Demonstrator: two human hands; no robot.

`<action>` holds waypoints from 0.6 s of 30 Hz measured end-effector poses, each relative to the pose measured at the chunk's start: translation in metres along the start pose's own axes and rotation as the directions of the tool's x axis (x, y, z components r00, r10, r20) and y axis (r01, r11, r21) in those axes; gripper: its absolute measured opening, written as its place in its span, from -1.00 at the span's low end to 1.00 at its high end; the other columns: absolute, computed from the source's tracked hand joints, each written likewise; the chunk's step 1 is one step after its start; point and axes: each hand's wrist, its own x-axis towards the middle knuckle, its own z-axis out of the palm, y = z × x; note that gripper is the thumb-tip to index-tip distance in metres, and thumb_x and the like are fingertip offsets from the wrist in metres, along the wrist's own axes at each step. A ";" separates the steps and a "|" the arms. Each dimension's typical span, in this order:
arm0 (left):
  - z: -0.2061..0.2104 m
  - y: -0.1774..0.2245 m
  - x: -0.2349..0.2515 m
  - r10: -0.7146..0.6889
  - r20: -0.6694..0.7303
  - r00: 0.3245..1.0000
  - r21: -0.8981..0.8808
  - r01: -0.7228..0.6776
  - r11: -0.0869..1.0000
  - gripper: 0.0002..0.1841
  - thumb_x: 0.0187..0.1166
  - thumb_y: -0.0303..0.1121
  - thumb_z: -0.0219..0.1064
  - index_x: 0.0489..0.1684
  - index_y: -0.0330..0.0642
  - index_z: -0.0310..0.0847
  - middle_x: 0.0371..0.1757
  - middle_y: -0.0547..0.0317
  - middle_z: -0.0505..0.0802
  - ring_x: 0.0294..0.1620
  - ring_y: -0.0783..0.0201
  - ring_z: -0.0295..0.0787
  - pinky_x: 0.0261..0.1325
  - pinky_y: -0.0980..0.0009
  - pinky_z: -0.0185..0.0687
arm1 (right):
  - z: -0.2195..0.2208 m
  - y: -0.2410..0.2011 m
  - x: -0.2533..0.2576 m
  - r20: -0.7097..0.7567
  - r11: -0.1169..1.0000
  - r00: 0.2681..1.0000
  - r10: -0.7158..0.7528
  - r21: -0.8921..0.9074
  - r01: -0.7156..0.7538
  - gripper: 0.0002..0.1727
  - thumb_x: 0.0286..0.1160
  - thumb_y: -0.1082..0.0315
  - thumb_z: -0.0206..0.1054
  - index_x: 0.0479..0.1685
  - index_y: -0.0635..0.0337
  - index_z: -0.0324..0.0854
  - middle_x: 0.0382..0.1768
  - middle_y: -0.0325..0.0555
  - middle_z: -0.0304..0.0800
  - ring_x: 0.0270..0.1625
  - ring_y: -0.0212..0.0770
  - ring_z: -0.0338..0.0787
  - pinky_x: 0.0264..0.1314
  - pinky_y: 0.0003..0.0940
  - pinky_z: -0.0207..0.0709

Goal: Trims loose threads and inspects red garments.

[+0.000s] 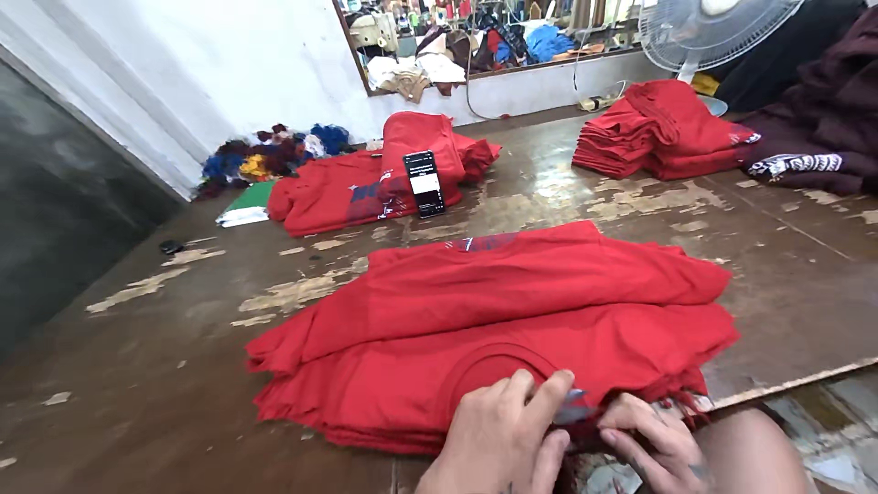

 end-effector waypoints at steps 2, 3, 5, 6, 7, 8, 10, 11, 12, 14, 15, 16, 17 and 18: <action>-0.007 0.002 0.009 0.091 0.020 0.996 0.123 -0.093 0.988 -0.68 0.50 -0.12 0.32 0.16 0.12 0.80 -0.38 0.25 0.72 -0.47 0.23 0.70 -0.58 0.31 0.53 | -0.006 -0.005 0.001 -0.003 0.998 0.999 -0.032 -0.056 0.031 -0.85 0.57 0.22 0.42 -0.30 0.06 0.73 -0.29 -0.29 0.80 -0.09 -0.57 0.78 0.06 -0.70 0.66; -0.009 0.003 0.013 0.144 0.026 0.989 0.164 -0.146 0.976 -0.74 0.49 -0.16 0.32 0.06 0.15 0.81 -0.38 0.28 0.74 -0.44 0.23 0.71 -0.56 0.31 0.53 | -0.008 -0.007 0.001 -0.001 0.997 0.999 -0.039 -0.070 0.039 -0.85 0.56 0.21 0.44 -0.31 0.05 0.72 -0.28 -0.30 0.79 -0.07 -0.58 0.78 0.07 -0.70 0.66; -0.010 0.006 0.018 0.223 0.040 0.974 0.218 -0.226 0.950 -0.79 0.43 -0.25 0.34 -0.06 0.20 0.82 -0.37 0.32 0.76 -0.39 0.22 0.72 -0.53 0.31 0.49 | -0.011 -0.009 0.002 -0.003 0.995 0.999 -0.051 -0.082 0.051 -0.84 0.55 0.20 0.45 -0.32 0.04 0.69 -0.27 -0.30 0.76 -0.05 -0.57 0.77 0.06 -0.70 0.66; -0.008 0.008 0.019 0.247 0.047 0.968 0.242 -0.251 0.937 -0.77 0.38 -0.27 0.36 -0.06 0.21 0.83 -0.37 0.33 0.77 -0.39 0.23 0.72 -0.53 0.31 0.47 | -0.011 -0.009 0.003 -0.008 0.994 0.998 -0.059 -0.093 0.059 -0.83 0.56 0.18 0.44 -0.32 0.03 0.68 -0.26 -0.31 0.75 -0.04 -0.58 0.76 0.06 -0.71 0.66; -0.006 0.008 0.020 0.260 0.057 0.964 0.264 -0.266 0.927 -0.74 0.32 -0.28 0.40 -0.04 0.21 0.84 -0.37 0.33 0.78 -0.41 0.23 0.71 -0.53 0.32 0.46 | -0.010 -0.010 0.004 -0.015 0.992 0.997 -0.070 -0.102 0.068 -0.82 0.57 0.18 0.42 -0.32 0.03 0.67 -0.26 -0.31 0.74 -0.04 -0.58 0.76 0.05 -0.72 0.65; -0.003 0.008 0.019 0.262 0.068 0.963 0.281 -0.271 0.921 -0.70 0.25 -0.29 0.43 -0.03 0.20 0.85 -0.38 0.32 0.78 -0.43 0.23 0.70 -0.55 0.32 0.45 | -0.009 -0.012 0.004 -0.016 0.991 0.996 -0.085 -0.109 0.083 -0.81 0.60 0.17 0.40 -0.32 0.04 0.65 -0.26 -0.30 0.73 -0.04 -0.58 0.75 0.06 -0.73 0.64; 0.002 0.005 0.015 0.248 0.084 0.965 0.297 -0.262 0.918 -0.67 0.18 -0.28 0.47 -0.04 0.19 0.86 -0.41 0.32 0.78 -0.49 0.24 0.70 -0.58 0.32 0.46 | -0.005 -0.012 0.005 0.007 0.986 0.991 -0.131 -0.107 0.131 -0.80 0.64 0.18 0.36 -0.30 0.07 0.62 -0.24 -0.26 0.71 -0.01 -0.55 0.75 0.10 -0.74 0.62; 0.004 0.003 0.012 0.235 0.082 0.969 0.289 -0.249 0.925 -0.67 0.18 -0.27 0.47 -0.04 0.18 0.86 -0.42 0.33 0.78 -0.50 0.24 0.70 -0.59 0.32 0.46 | -0.003 -0.011 0.005 0.021 0.984 0.989 -0.148 -0.097 0.149 -0.80 0.65 0.18 0.35 -0.31 0.07 0.62 -0.25 -0.26 0.72 -0.01 -0.54 0.75 0.11 -0.72 0.63; 0.004 0.002 0.009 0.220 0.077 0.972 0.270 -0.233 0.934 -0.68 0.21 -0.27 0.45 -0.04 0.19 0.86 -0.40 0.33 0.80 -0.49 0.25 0.72 -0.59 0.32 0.48 | -0.001 -0.011 0.004 0.032 0.983 0.987 -0.156 -0.087 0.159 -0.80 0.66 0.19 0.35 -0.31 0.07 0.62 -0.26 -0.26 0.72 -0.02 -0.53 0.76 0.10 -0.71 0.64; 0.007 0.001 0.003 0.195 0.055 0.979 0.219 -0.203 0.954 -0.71 0.34 -0.27 0.37 0.02 0.19 0.85 -0.37 0.33 0.80 -0.46 0.26 0.72 -0.57 0.33 0.49 | 0.000 -0.012 0.003 0.049 0.983 0.986 -0.160 -0.080 0.163 -0.81 0.66 0.20 0.35 -0.30 0.07 0.62 -0.27 -0.25 0.71 -0.05 -0.54 0.76 0.06 -0.72 0.65; 0.009 0.000 0.000 0.189 0.043 0.981 0.195 -0.194 0.961 -0.71 0.41 -0.27 0.34 0.05 0.19 0.84 -0.36 0.34 0.80 -0.45 0.27 0.72 -0.56 0.34 0.49 | 0.000 -0.012 0.003 0.056 0.982 0.985 -0.166 -0.079 0.170 -0.81 0.66 0.20 0.34 -0.29 0.06 0.62 -0.27 -0.26 0.71 -0.06 -0.54 0.76 0.05 -0.72 0.64; 0.013 0.000 -0.002 0.192 0.033 0.981 0.176 -0.195 0.965 -0.71 0.43 -0.29 0.33 0.05 0.19 0.84 -0.36 0.34 0.80 -0.45 0.27 0.71 -0.55 0.35 0.48 | 0.001 -0.012 0.004 0.062 0.981 0.982 -0.177 -0.074 0.181 -0.82 0.66 0.20 0.34 -0.29 0.05 0.62 -0.26 -0.26 0.71 -0.06 -0.54 0.76 0.05 -0.72 0.64; 0.016 0.000 -0.004 0.195 0.030 0.980 0.167 -0.197 0.966 -0.71 0.42 -0.30 0.33 0.04 0.19 0.84 -0.37 0.34 0.80 -0.46 0.28 0.71 -0.55 0.35 0.49 | 0.001 -0.012 0.006 0.070 0.979 0.979 -0.192 -0.062 0.196 -0.83 0.66 0.21 0.35 -0.29 0.05 0.62 -0.26 -0.27 0.72 -0.05 -0.54 0.76 0.06 -0.72 0.64; 0.018 -0.001 -0.006 0.193 0.025 0.981 0.167 -0.194 0.967 -0.72 0.41 -0.29 0.33 0.03 0.20 0.84 -0.39 0.35 0.80 -0.47 0.29 0.72 -0.56 0.35 0.51 | 0.000 -0.014 0.007 0.086 0.977 0.975 -0.206 -0.045 0.210 -0.83 0.66 0.21 0.34 -0.29 0.05 0.62 -0.26 -0.28 0.71 -0.04 -0.54 0.76 0.08 -0.72 0.65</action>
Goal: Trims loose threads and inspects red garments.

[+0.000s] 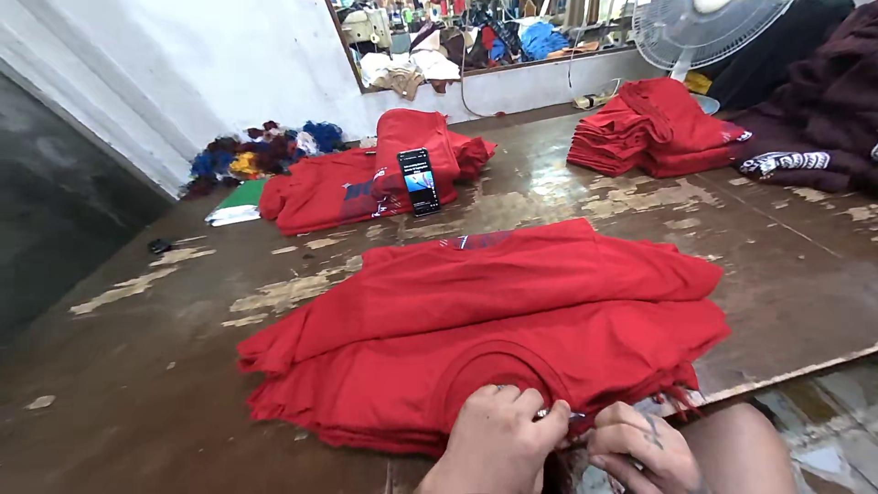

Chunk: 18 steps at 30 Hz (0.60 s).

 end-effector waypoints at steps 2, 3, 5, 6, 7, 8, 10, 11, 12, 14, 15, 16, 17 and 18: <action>0.003 -0.002 -0.003 -0.041 -0.013 0.999 -0.028 0.041 0.999 -0.71 0.43 -0.27 0.32 0.06 0.18 0.84 -0.36 0.33 0.82 -0.43 0.28 0.76 -0.53 0.33 0.58 | -0.005 -0.007 0.005 0.048 0.999 0.999 -0.015 0.047 0.013 -0.80 0.69 0.23 0.32 -0.32 0.09 0.63 -0.32 -0.23 0.72 -0.08 -0.50 0.77 0.07 -0.68 0.65; 0.004 -0.004 -0.005 -0.084 -0.024 0.996 -0.064 0.082 0.995 -0.71 0.50 -0.22 0.31 0.12 0.16 0.83 -0.32 0.32 0.82 -0.40 0.29 0.77 -0.49 0.33 0.61 | -0.008 -0.009 0.006 0.066 0.997 0.998 -0.017 0.075 0.012 -0.74 0.70 0.23 0.31 -0.38 0.14 0.66 -0.41 -0.17 0.75 -0.18 -0.43 0.80 0.01 -0.61 0.67; 0.006 -0.005 -0.007 -0.196 -0.070 0.978 -0.156 0.184 0.970 -0.66 0.52 -0.11 0.34 0.19 0.08 0.79 -0.32 0.29 0.77 -0.40 0.33 0.74 -0.49 0.37 0.64 | -0.017 -0.004 0.009 0.103 0.998 0.994 -0.023 0.059 0.017 -0.49 0.79 0.04 0.17 -0.55 0.17 0.63 -0.58 -0.11 0.71 -0.34 -0.31 0.78 -0.12 -0.43 0.65; 0.008 -0.005 -0.009 -0.247 -0.109 0.963 -0.184 0.225 0.957 -0.63 0.45 -0.03 0.40 0.12 0.04 0.81 -0.38 0.31 0.74 -0.47 0.36 0.70 -0.54 0.39 0.60 | -0.024 0.001 0.016 0.102 1.000 0.994 -0.025 -0.013 0.027 -0.43 0.80 -0.08 0.08 -0.56 0.11 0.59 -0.59 -0.17 0.68 -0.35 -0.34 0.76 -0.15 -0.42 0.65; 0.012 -0.003 -0.010 -0.284 -0.132 0.950 -0.185 0.258 0.948 -0.62 0.39 0.05 0.44 0.00 0.03 0.83 -0.44 0.34 0.74 -0.51 0.39 0.68 -0.57 0.40 0.58 | -0.030 0.008 0.028 0.098 0.994 0.995 -0.034 -0.101 0.044 -0.45 0.82 -0.12 0.01 -0.48 0.05 0.58 -0.54 -0.23 0.68 -0.33 -0.37 0.76 -0.17 -0.44 0.66; 0.019 0.001 -0.012 -0.298 -0.126 0.946 -0.161 0.277 0.947 -0.62 0.35 0.10 0.46 -0.11 0.05 0.84 -0.48 0.38 0.77 -0.52 0.42 0.71 -0.57 0.40 0.60 | -0.033 0.017 0.042 0.109 0.983 0.993 -0.041 -0.175 0.059 -0.52 0.85 -0.08 -0.01 -0.31 0.01 0.62 -0.44 -0.27 0.70 -0.27 -0.40 0.75 -0.14 -0.46 0.65; 0.035 0.011 -0.011 -0.260 -0.111 0.959 -0.138 0.244 0.960 -0.79 0.33 -0.07 0.45 -0.26 0.07 0.83 -0.50 0.40 0.78 -0.52 0.41 0.75 -0.60 0.36 0.63 | -0.027 0.030 0.073 0.217 0.976 0.976 -0.035 -0.202 0.080 -0.68 0.80 0.18 0.06 0.15 -0.01 0.74 -0.17 -0.15 0.78 -0.14 -0.26 0.78 -0.10 -0.32 0.68; 0.044 0.014 -0.008 -0.226 -0.151 0.962 -0.169 0.200 0.965 -0.87 0.32 -0.21 0.41 -0.30 0.08 0.83 -0.51 0.38 0.74 -0.53 0.40 0.72 -0.60 0.39 0.60 | -0.022 0.035 0.085 0.322 0.977 0.946 -0.031 -0.192 0.097 -0.64 0.69 0.32 0.11 0.31 -0.04 0.73 0.03 -0.04 0.81 0.01 -0.13 0.83 0.02 -0.17 0.75; 0.050 0.015 -0.006 -0.208 -0.199 0.958 -0.229 0.160 0.960 -0.90 0.35 -0.30 0.38 -0.32 0.08 0.83 -0.46 0.35 0.71 -0.47 0.39 0.69 -0.54 0.44 0.60 | -0.016 0.039 0.091 0.425 0.975 0.904 -0.049 -0.176 0.135 -0.58 0.55 0.42 0.19 0.33 -0.07 0.73 0.19 0.06 0.78 0.13 0.00 0.84 0.10 -0.04 0.76; 0.051 0.010 -0.002 -0.204 -0.254 0.945 -0.367 0.101 0.925 -0.95 0.43 -0.33 0.40 -0.32 0.05 0.80 -0.24 0.27 0.76 -0.18 0.38 0.74 -0.19 0.51 0.72 | -0.015 0.040 0.096 0.580 0.967 0.810 -0.086 -0.149 0.209 -0.67 0.29 0.50 0.37 0.02 0.01 0.85 0.25 0.19 0.75 0.16 0.19 0.80 0.07 0.11 0.72; 0.051 0.005 -0.003 -0.209 -0.262 0.942 -0.428 0.080 0.900 -0.96 0.45 -0.32 0.42 -0.33 0.00 0.77 -0.18 0.24 0.79 -0.11 0.37 0.77 -0.09 0.51 0.75 | -0.021 0.035 0.101 0.640 0.961 0.764 -0.081 -0.154 0.231 -0.78 0.24 0.49 0.42 -0.15 0.07 0.84 0.24 0.18 0.75 0.15 0.19 0.80 0.05 0.07 0.74; 0.053 0.001 -0.004 -0.218 -0.252 0.943 -0.487 0.071 0.871 -0.91 0.49 -0.28 0.42 -0.34 -0.06 0.75 -0.18 0.21 0.83 -0.11 0.37 0.80 -0.06 0.49 0.78 | -0.028 0.026 0.108 0.680 0.957 0.730 -0.070 -0.162 0.242 -0.86 0.25 0.46 0.44 -0.22 0.12 0.81 0.23 0.20 0.73 0.12 0.16 0.82 0.00 0.01 0.76; 0.053 -0.001 -0.007 -0.239 -0.222 0.945 -0.528 0.089 0.844 -0.81 0.56 -0.21 0.41 -0.34 -0.12 0.73 -0.24 0.21 0.85 -0.17 0.38 0.82 -0.08 0.48 0.78 | -0.034 0.019 0.112 0.694 0.949 0.717 -0.062 -0.181 0.257 -0.89 0.27 0.42 0.43 -0.25 0.15 0.76 0.21 0.20 0.72 0.04 0.11 0.85 -0.11 -0.07 0.78; 0.052 -0.003 -0.008 -0.270 -0.187 0.945 -0.554 0.125 0.823 -0.76 0.59 -0.17 0.39 -0.35 -0.15 0.72 -0.32 0.22 0.84 -0.28 0.40 0.80 -0.18 0.48 0.76 | -0.038 0.016 0.112 0.686 0.942 0.725 -0.067 -0.196 0.273 -0.89 0.29 0.39 0.43 -0.26 0.18 0.73 0.19 0.21 0.72 -0.05 0.07 0.87 -0.24 -0.12 0.78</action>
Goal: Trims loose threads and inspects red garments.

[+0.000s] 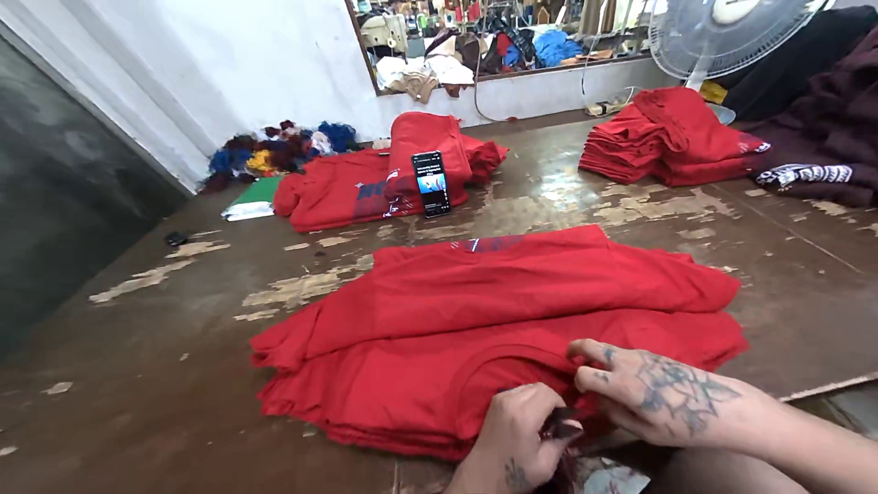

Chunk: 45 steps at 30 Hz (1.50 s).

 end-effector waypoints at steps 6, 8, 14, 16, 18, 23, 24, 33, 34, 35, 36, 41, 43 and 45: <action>-0.009 0.005 0.010 -0.261 0.091 0.961 -0.086 0.269 0.959 -0.71 0.78 -0.17 0.12 -0.26 -0.16 0.60 -0.56 0.26 0.70 -0.55 0.39 0.69 -0.49 0.39 0.62 | 0.072 0.015 -0.023 -0.612 0.973 0.789 -0.055 -0.210 -0.096 -0.87 0.48 0.26 0.32 -0.35 0.09 0.63 -0.18 -0.04 0.81 -0.18 -0.25 0.85 -0.21 -0.41 0.74; -0.010 0.008 0.011 -0.310 0.102 0.945 -0.104 0.320 0.942 -0.71 0.79 -0.21 0.10 -0.25 -0.18 0.60 -0.54 0.25 0.73 -0.52 0.38 0.73 -0.46 0.36 0.66 | 0.091 0.011 -0.029 -0.679 0.970 0.734 0.020 -0.163 -0.178 -0.88 0.50 0.22 0.33 -0.26 0.04 0.68 -0.16 -0.11 0.81 -0.05 -0.28 0.84 0.00 -0.42 0.73; -0.008 0.005 -0.003 -0.185 0.063 0.981 -0.135 0.192 0.972 -0.71 0.77 -0.20 0.16 -0.27 -0.17 0.67 -0.45 0.24 0.79 -0.44 0.42 0.73 -0.38 0.45 0.66 | 0.089 -0.004 -0.049 -0.536 0.973 0.819 0.205 0.021 -0.230 -0.43 0.68 -0.32 0.08 0.06 -0.07 0.75 0.08 -0.20 0.81 0.35 -0.30 0.73 0.45 -0.32 0.58; -0.003 0.007 -0.007 -0.147 0.018 0.989 -0.097 0.148 0.984 -0.71 0.77 -0.18 0.18 -0.27 -0.15 0.69 -0.45 0.26 0.79 -0.44 0.44 0.74 -0.37 0.47 0.67 | 0.089 -0.008 -0.044 -0.577 0.964 0.789 0.212 -0.011 -0.267 -0.39 0.59 -0.38 0.14 -0.06 -0.07 0.80 -0.08 -0.21 0.82 0.21 -0.30 0.78 0.33 -0.34 0.64; 0.003 0.010 -0.007 -0.112 -0.046 0.993 -0.016 0.111 0.994 -0.74 0.72 -0.18 0.23 -0.32 -0.13 0.67 -0.51 0.29 0.74 -0.53 0.45 0.67 -0.47 0.51 0.60 | 0.093 -0.012 -0.036 -0.612 0.951 0.765 0.199 -0.068 -0.301 -0.51 0.62 -0.27 0.22 -0.12 -0.08 0.82 -0.24 -0.23 0.78 0.06 -0.29 0.78 0.25 -0.33 0.62; 0.007 0.025 -0.012 -0.009 -0.054 0.998 0.174 0.018 0.985 -0.90 0.54 -0.32 0.32 -0.35 -0.04 0.71 -0.48 0.34 0.80 -0.47 0.44 0.75 -0.46 0.51 0.65 | 0.105 -0.022 -0.033 -0.635 0.964 0.748 0.192 -0.019 -0.264 -0.76 0.59 -0.01 0.28 0.03 -0.20 0.74 -0.30 -0.28 0.62 -0.05 -0.32 0.68 0.25 -0.33 0.52; 0.005 0.028 -0.013 0.019 -0.023 1.000 0.151 -0.015 0.988 -0.90 0.54 -0.35 0.32 -0.35 -0.05 0.73 -0.50 0.33 0.79 -0.48 0.43 0.74 -0.45 0.51 0.65 | 0.107 -0.024 -0.035 -0.648 0.970 0.737 0.192 0.010 -0.243 -0.80 0.59 0.04 0.30 0.03 -0.21 0.72 -0.26 -0.28 0.62 0.00 -0.33 0.69 0.32 -0.33 0.54; -0.019 0.030 0.002 -0.160 0.038 0.986 0.299 0.141 0.944 -0.50 0.52 -0.02 0.37 0.38 -0.05 0.70 -0.32 0.22 0.76 -0.50 0.30 0.70 -0.58 0.35 0.60 | 0.088 -0.043 -0.041 -0.664 0.964 0.701 0.261 0.146 -0.221 -0.85 0.70 0.40 0.22 -0.19 0.27 0.65 -0.16 0.04 0.93 0.13 -0.14 0.92 0.42 -0.20 0.67; -0.022 0.028 0.003 -0.130 0.047 0.990 0.333 0.107 0.937 -0.54 0.56 -0.05 0.31 0.38 -0.01 0.72 -0.33 0.22 0.74 -0.48 0.30 0.70 -0.57 0.36 0.59 | 0.093 -0.042 -0.046 -0.681 0.967 0.691 0.243 0.117 -0.225 -0.85 0.74 0.35 0.20 -0.19 0.20 0.61 -0.13 -0.03 0.91 0.17 -0.19 0.90 0.44 -0.23 0.66; -0.025 0.027 0.003 -0.086 0.066 0.994 0.356 0.057 0.933 -0.59 0.60 -0.09 0.27 0.34 0.04 0.74 -0.33 0.24 0.74 -0.44 0.30 0.71 -0.53 0.37 0.60 | 0.103 -0.039 -0.055 -0.702 0.967 0.676 0.224 0.077 -0.241 -0.87 0.77 0.25 0.18 -0.15 0.03 0.54 -0.06 -0.23 0.82 0.28 -0.33 0.81 0.51 -0.33 0.61; -0.028 0.027 0.004 -0.038 0.091 0.995 0.374 0.001 0.928 -0.63 0.61 -0.11 0.25 0.30 0.10 0.77 -0.33 0.26 0.75 -0.40 0.30 0.72 -0.48 0.38 0.61 | 0.110 -0.038 -0.060 -0.732 0.970 0.650 0.207 0.069 -0.232 -0.91 0.75 0.22 0.21 -0.14 -0.05 0.54 0.00 -0.32 0.76 0.34 -0.38 0.75 0.54 -0.35 0.59; -0.025 0.034 0.006 0.091 0.165 0.982 0.394 -0.150 0.907 -0.68 0.61 -0.19 0.27 0.25 0.14 0.79 -0.22 0.30 0.83 -0.27 0.27 0.76 -0.34 0.35 0.62 | 0.108 -0.045 -0.061 -0.796 0.980 0.585 0.155 0.049 -0.192 -0.90 0.62 0.24 0.36 -0.06 -0.15 0.53 0.23 -0.41 0.57 0.54 -0.39 0.53 0.64 -0.36 0.46; -0.018 0.033 0.005 0.110 0.150 0.983 0.383 -0.160 0.910 -0.68 0.63 -0.20 0.26 0.27 0.09 0.78 -0.21 0.29 0.85 -0.29 0.29 0.77 -0.35 0.37 0.65 | 0.105 -0.047 -0.055 -0.811 0.982 0.569 0.134 0.031 -0.187 -0.90 0.59 0.23 0.39 -0.11 -0.15 0.55 0.19 -0.42 0.56 0.54 -0.37 0.50 0.65 -0.35 0.43; -0.015 0.031 0.002 0.111 0.127 0.986 0.376 -0.151 0.914 -0.67 0.62 -0.24 0.25 0.27 0.09 0.79 -0.21 0.29 0.86 -0.34 0.30 0.77 -0.39 0.38 0.66 | 0.107 -0.049 -0.052 -0.821 0.983 0.557 0.127 0.027 -0.184 -0.90 0.55 0.25 0.42 -0.12 -0.17 0.59 0.16 -0.42 0.58 0.53 -0.33 0.50 0.65 -0.31 0.42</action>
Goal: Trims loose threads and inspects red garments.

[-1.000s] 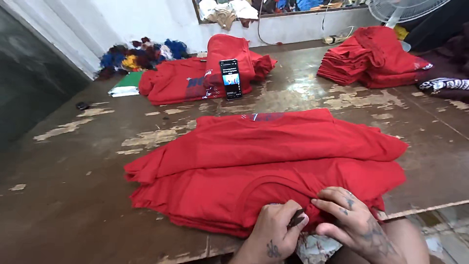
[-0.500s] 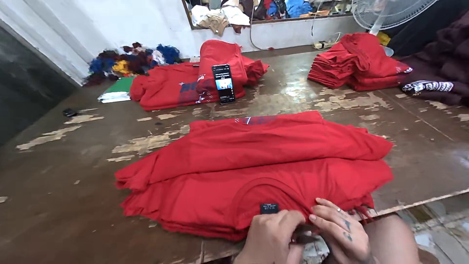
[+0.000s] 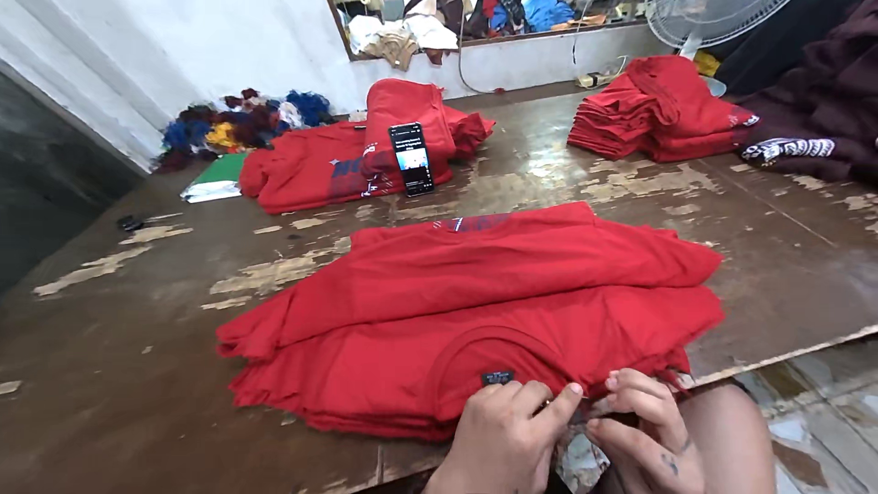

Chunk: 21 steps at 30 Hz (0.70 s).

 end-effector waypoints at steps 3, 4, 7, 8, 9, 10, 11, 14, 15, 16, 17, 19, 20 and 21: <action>-0.005 -0.001 -0.001 -0.054 0.017 0.998 -0.018 0.054 0.998 -0.65 0.59 -0.27 0.23 0.24 0.08 0.82 -0.19 0.25 0.88 -0.32 0.28 0.81 -0.38 0.34 0.69 | 0.000 -0.006 0.002 0.024 1.000 1.000 -0.004 0.013 0.003 -0.89 0.54 0.28 0.40 -0.09 -0.15 0.59 0.15 -0.37 0.58 0.53 -0.28 0.50 0.66 -0.26 0.42; -0.008 -0.001 0.001 -0.080 0.035 0.996 -0.040 0.081 0.996 -0.65 0.59 -0.26 0.22 0.25 0.04 0.81 -0.18 0.21 0.88 -0.30 0.25 0.83 -0.35 0.31 0.72 | 0.000 -0.007 0.002 0.030 1.000 0.999 -0.010 0.027 0.009 -0.88 0.54 0.29 0.40 -0.06 -0.13 0.61 0.14 -0.34 0.59 0.52 -0.25 0.52 0.65 -0.23 0.43; -0.009 -0.002 0.004 -0.112 0.068 0.991 -0.091 0.118 0.989 -0.65 0.61 -0.30 0.20 0.24 0.00 0.82 -0.20 0.13 0.88 -0.29 0.17 0.84 -0.35 0.26 0.70 | -0.004 -0.010 0.002 0.050 0.998 0.999 -0.006 0.055 0.003 -0.89 0.55 0.31 0.38 -0.04 -0.06 0.64 0.09 -0.25 0.60 0.44 -0.19 0.57 0.61 -0.14 0.47; -0.007 -0.003 0.004 -0.107 0.062 0.992 -0.089 0.112 0.990 -0.64 0.56 -0.37 0.19 0.20 0.02 0.84 -0.23 0.14 0.89 -0.33 0.16 0.84 -0.38 0.27 0.69 | -0.004 -0.011 0.002 0.051 0.998 0.999 0.000 0.066 -0.003 -0.90 0.55 0.30 0.36 -0.05 -0.05 0.64 0.06 -0.24 0.60 0.42 -0.19 0.58 0.60 -0.13 0.46; -0.007 -0.004 0.004 -0.113 0.063 0.992 -0.087 0.118 0.989 -0.62 0.52 -0.42 0.18 0.18 0.02 0.85 -0.23 0.14 0.89 -0.34 0.16 0.84 -0.40 0.26 0.68 | -0.006 -0.013 0.002 0.055 0.997 0.998 0.007 0.082 -0.011 -0.91 0.56 0.29 0.35 -0.06 -0.06 0.64 0.02 -0.25 0.59 0.38 -0.20 0.59 0.60 -0.13 0.46; -0.008 -0.005 0.003 -0.133 0.066 0.989 -0.089 0.138 0.986 -0.63 0.54 -0.41 0.18 0.18 0.01 0.85 -0.23 0.13 0.90 -0.33 0.15 0.85 -0.39 0.25 0.70 | -0.007 -0.017 0.002 0.071 0.994 0.997 0.011 0.111 -0.019 -0.94 0.60 0.26 0.33 -0.08 -0.06 0.63 -0.05 -0.26 0.58 0.33 -0.22 0.61 0.58 -0.14 0.47; -0.010 -0.007 0.003 -0.171 0.063 0.983 -0.104 0.176 0.979 -0.65 0.61 -0.35 0.17 0.21 -0.02 0.83 -0.21 0.11 0.89 -0.30 0.15 0.86 -0.36 0.24 0.72 | -0.009 -0.021 0.001 0.103 0.986 0.995 0.008 0.166 -0.025 -0.93 0.65 0.21 0.30 -0.12 -0.06 0.62 -0.16 -0.27 0.58 0.22 -0.23 0.65 0.53 -0.16 0.50; -0.025 -0.017 0.003 -0.340 -0.026 0.940 -0.251 0.323 0.913 -0.58 0.69 -0.15 0.20 0.34 -0.20 0.70 -0.18 0.03 0.83 -0.29 0.28 0.76 -0.31 0.37 0.66 | -0.021 -0.022 0.001 0.259 0.942 0.964 -0.055 0.335 -0.036 -0.60 0.77 0.00 0.20 -0.34 0.07 0.66 -0.51 -0.18 0.61 -0.20 -0.21 0.77 0.22 -0.22 0.68; -0.030 -0.021 0.004 -0.384 -0.076 0.920 -0.306 0.345 0.887 -0.57 0.69 -0.16 0.24 0.36 -0.27 0.65 -0.24 0.07 0.78 -0.37 0.39 0.68 -0.35 0.50 0.60 | -0.027 -0.018 0.001 0.310 0.949 0.950 -0.034 0.308 -0.067 -0.59 0.79 -0.04 0.15 -0.26 0.07 0.68 -0.49 -0.17 0.64 -0.21 -0.23 0.78 0.20 -0.24 0.68; -0.033 -0.024 0.006 -0.415 -0.118 0.902 -0.352 0.353 0.867 -0.57 0.70 -0.18 0.26 0.36 -0.32 0.62 -0.32 0.13 0.73 -0.44 0.49 0.57 -0.42 0.63 0.48 | -0.034 -0.012 0.004 0.335 0.967 0.942 0.018 0.234 -0.101 -0.60 0.80 -0.06 0.11 -0.16 0.03 0.67 -0.41 -0.18 0.68 -0.14 -0.25 0.79 0.24 -0.25 0.66; -0.033 -0.024 0.009 -0.429 -0.141 0.892 -0.381 0.351 0.855 -0.57 0.71 -0.18 0.27 0.35 -0.33 0.62 -0.36 0.16 0.70 -0.47 0.55 0.51 -0.44 0.68 0.42 | -0.038 -0.001 0.009 0.324 0.981 0.944 0.066 0.151 -0.121 -0.62 0.81 -0.05 0.10 -0.10 0.02 0.66 -0.33 -0.17 0.72 -0.06 -0.25 0.80 0.31 -0.22 0.65; -0.022 -0.017 0.019 -0.403 -0.119 0.907 -0.373 0.335 0.865 -0.52 0.67 -0.09 0.32 0.36 -0.28 0.64 -0.32 0.11 0.74 -0.47 0.47 0.58 -0.44 0.59 0.49 | -0.035 0.026 0.024 0.281 0.990 0.951 0.126 0.027 -0.139 -0.62 0.78 -0.02 0.16 -0.04 0.09 0.71 -0.18 -0.07 0.81 0.07 -0.15 0.82 0.45 -0.08 0.58; -0.011 -0.012 0.024 -0.376 -0.075 0.924 -0.351 0.328 0.877 -0.48 0.61 -0.07 0.36 0.40 -0.25 0.63 -0.26 0.05 0.77 -0.43 0.35 0.64 -0.42 0.46 0.54 | -0.032 0.038 0.029 0.304 0.988 0.940 0.157 -0.046 -0.150 -0.59 0.75 -0.05 0.19 0.06 0.09 0.74 -0.07 -0.03 0.83 0.17 -0.08 0.80 0.51 -0.03 0.53; 0.002 -0.009 0.029 -0.348 -0.022 0.937 -0.319 0.323 0.891 -0.43 0.52 -0.11 0.41 0.44 -0.27 0.61 -0.22 -0.01 0.80 -0.42 0.24 0.71 -0.45 0.33 0.61 | -0.027 0.049 0.033 0.341 0.980 0.920 0.192 -0.125 -0.158 -0.55 0.72 -0.08 0.20 0.13 0.07 0.76 0.04 0.01 0.84 0.24 -0.01 0.79 0.52 0.05 0.51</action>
